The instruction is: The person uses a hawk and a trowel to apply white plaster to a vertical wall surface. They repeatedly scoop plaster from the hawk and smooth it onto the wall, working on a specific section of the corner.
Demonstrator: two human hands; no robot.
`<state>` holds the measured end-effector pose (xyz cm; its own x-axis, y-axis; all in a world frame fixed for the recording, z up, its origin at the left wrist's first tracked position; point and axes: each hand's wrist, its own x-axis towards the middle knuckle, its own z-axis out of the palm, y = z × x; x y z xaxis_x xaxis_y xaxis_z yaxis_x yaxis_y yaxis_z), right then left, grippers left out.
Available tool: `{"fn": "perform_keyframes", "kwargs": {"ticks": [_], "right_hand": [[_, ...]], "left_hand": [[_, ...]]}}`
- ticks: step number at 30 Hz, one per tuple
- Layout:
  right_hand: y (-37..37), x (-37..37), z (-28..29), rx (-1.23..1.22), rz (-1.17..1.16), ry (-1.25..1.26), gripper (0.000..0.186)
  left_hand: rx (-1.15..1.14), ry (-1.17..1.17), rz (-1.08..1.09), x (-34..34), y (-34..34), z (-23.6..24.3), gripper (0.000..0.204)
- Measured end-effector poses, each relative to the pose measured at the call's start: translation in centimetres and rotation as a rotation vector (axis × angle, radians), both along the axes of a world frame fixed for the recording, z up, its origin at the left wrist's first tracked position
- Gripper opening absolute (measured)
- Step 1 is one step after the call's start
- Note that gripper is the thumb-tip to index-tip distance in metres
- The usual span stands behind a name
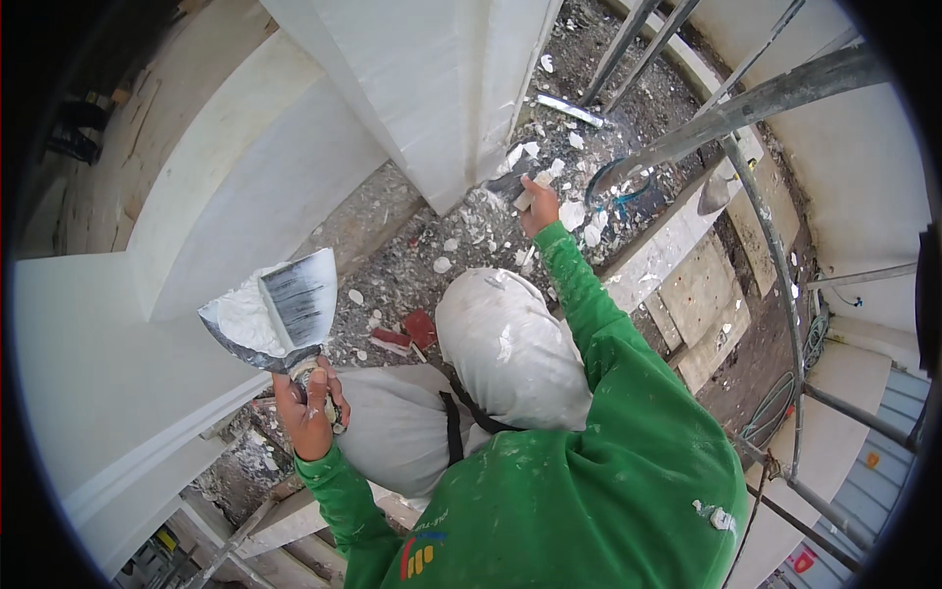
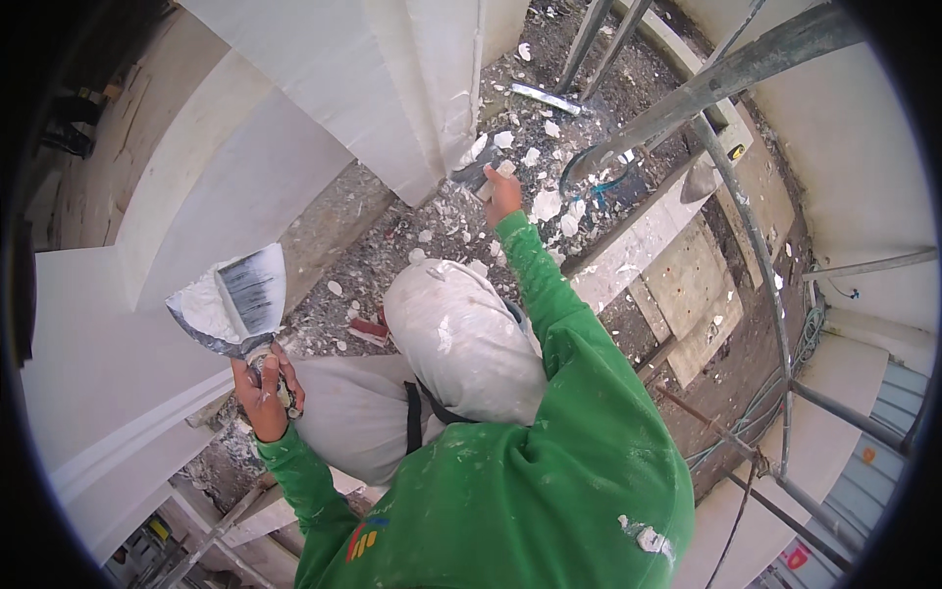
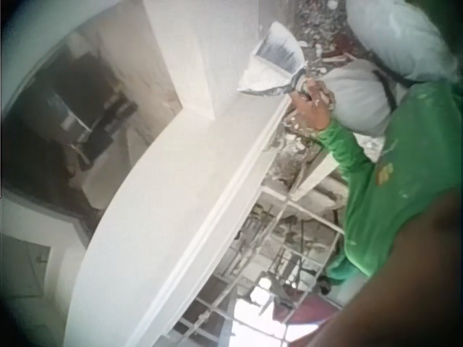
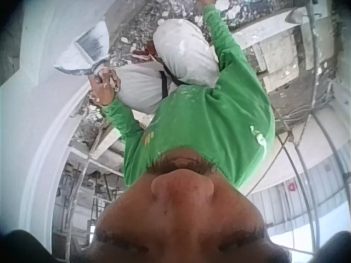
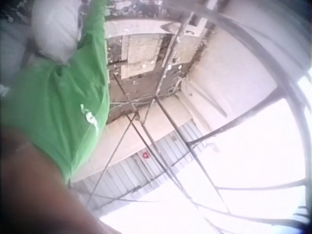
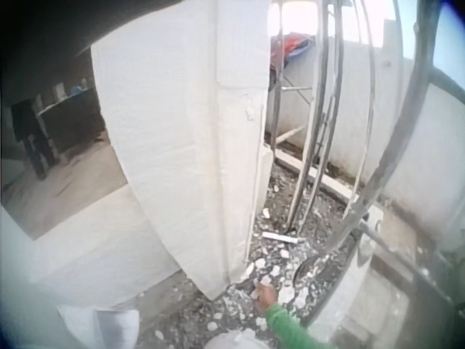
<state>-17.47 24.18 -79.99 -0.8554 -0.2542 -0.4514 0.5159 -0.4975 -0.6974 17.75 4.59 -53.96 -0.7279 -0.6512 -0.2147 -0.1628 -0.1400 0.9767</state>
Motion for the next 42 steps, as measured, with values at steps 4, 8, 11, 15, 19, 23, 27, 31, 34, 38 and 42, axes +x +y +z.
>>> {"fn": "perform_keyframes", "kwargs": {"ticks": [4, 8, 11, 15, 19, 23, 27, 31, 34, 38, 42], "right_hand": [[-1.6, 0.1, -0.5, -0.196, -0.063, -0.072, 0.016], [-2.2, -0.1, -0.5, -0.215, -0.090, -0.082, 0.015], [-1.7, -0.6, -3.3, 0.062, -0.145, -0.032, 0.014], [-2.5, 0.8, -4.9, 0.573, -0.217, 0.444, 0.030], [-5.5, 2.2, -5.4, 0.839, -0.228, 0.833, 0.042], [-8.5, 2.3, -5.9, 0.887, -0.318, 0.855, 0.046], [-10.8, 1.3, -5.2, 0.866, -0.384, 0.831, 0.046], [-9.3, 5.1, -5.5, 0.879, -0.165, 0.949, 0.043], [-6.9, 5.7, -5.0, 0.831, -0.087, 0.961, 0.040], [-7.4, 3.7, -1.9, 0.824, -0.257, 0.908, 0.040], [-10.0, 2.6, 0.5, 0.849, -0.271, 0.947, 0.044]], "left_hand": [[0.011, -0.027, -0.008, 0.3, 1.0, -0.6, 0.041], [0.033, 0.035, 0.033, 0.1, 1.3, -0.3, 0.041], [0.024, 0.068, 0.020, 0.2, 1.2, -0.7, 0.041], [0.040, 0.055, 0.033, 0.3, 1.3, -0.7, 0.040], [0.032, 0.050, 0.032, 0.6, 1.5, -0.6, 0.033], [0.026, 0.027, 0.068, 1.3, 2.0, -0.1, 0.023], [0.013, 0.026, 0.111, 1.6, 2.2, -0.1, 0.024], [0.014, 0.060, 0.128, 2.0, 2.2, -0.5, 0.027], [0.015, 0.051, 0.140, 1.9, 2.2, -0.9, 0.029], [0.020, 0.065, 0.118, 1.5, 2.2, -0.2, 0.028], [0.021, 0.054, 0.104, 1.5, 2.1, -0.4, 0.027]]}}
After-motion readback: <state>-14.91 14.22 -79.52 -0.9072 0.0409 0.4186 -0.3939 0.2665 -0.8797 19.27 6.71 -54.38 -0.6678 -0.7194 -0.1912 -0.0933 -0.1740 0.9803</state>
